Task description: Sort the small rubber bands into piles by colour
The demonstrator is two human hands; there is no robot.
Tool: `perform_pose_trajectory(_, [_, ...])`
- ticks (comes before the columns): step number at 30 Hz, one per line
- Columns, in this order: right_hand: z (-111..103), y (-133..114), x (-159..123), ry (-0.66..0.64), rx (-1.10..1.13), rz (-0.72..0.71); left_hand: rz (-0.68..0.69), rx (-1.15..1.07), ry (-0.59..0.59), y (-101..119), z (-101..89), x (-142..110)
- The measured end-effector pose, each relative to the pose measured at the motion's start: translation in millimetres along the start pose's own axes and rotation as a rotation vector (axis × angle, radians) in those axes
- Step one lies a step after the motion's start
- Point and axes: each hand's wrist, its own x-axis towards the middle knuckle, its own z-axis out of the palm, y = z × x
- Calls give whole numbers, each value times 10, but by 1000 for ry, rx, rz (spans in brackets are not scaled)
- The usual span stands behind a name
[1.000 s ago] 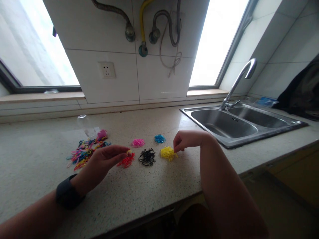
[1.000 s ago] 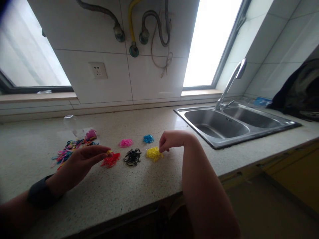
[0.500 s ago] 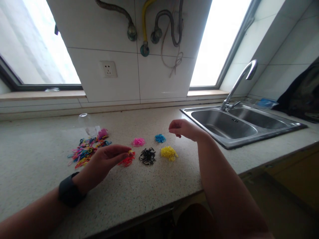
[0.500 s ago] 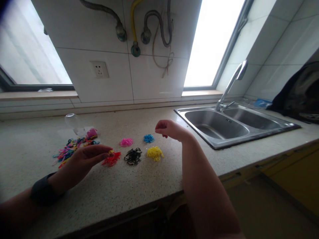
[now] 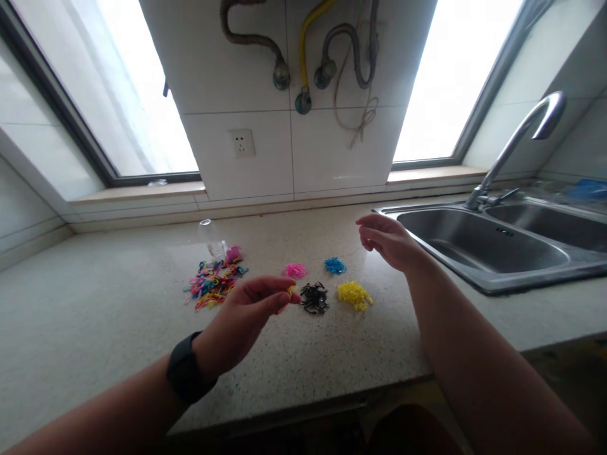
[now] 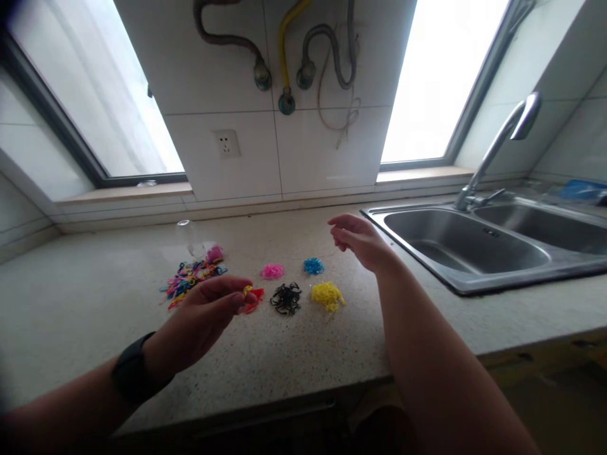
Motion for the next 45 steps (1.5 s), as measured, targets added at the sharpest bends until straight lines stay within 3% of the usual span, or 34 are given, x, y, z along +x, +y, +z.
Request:
perform_pose_trajectory(9, [79, 9, 6, 7, 128, 4, 19, 60, -44, -112, -23, -10])
perform_pose_trajectory(14, [146, 140, 74, 116, 146, 27, 65, 194, -6, -82, 51, -42])
perform_pose_trajectory(18, [244, 311, 142, 161, 116, 20, 175, 451, -10, -45, 138, -40])
perform_pose_trajectory(23, [299, 410, 163, 180, 33, 60, 368, 868, -103, -108, 326, 132])
perform_pose_trajectory(30, [191, 435, 173, 376, -84, 22, 639, 1289, -338, -317, 722, 479])
perform_pose_trajectory(35, [131, 469, 184, 458, -132, 13, 738, 1521, -347, -433, 816, 527])
perform_pose_trajectory(38, [116, 476, 189, 489, -141, 9, 730, 1553, -334, -402, 826, 514])
perform_pose_trajectory(41, [108, 481, 195, 501, -150, 4, 687, 1461, -313, -225, 851, 415])
perform_pose_trajectory(43, [106, 487, 199, 503, -156, -2, 638, 1265, -314, -95, 817, 199])
perform_pose_trajectory(45, [110, 495, 204, 499, -163, -7, 523, 1018, -324, -45, 678, -184])
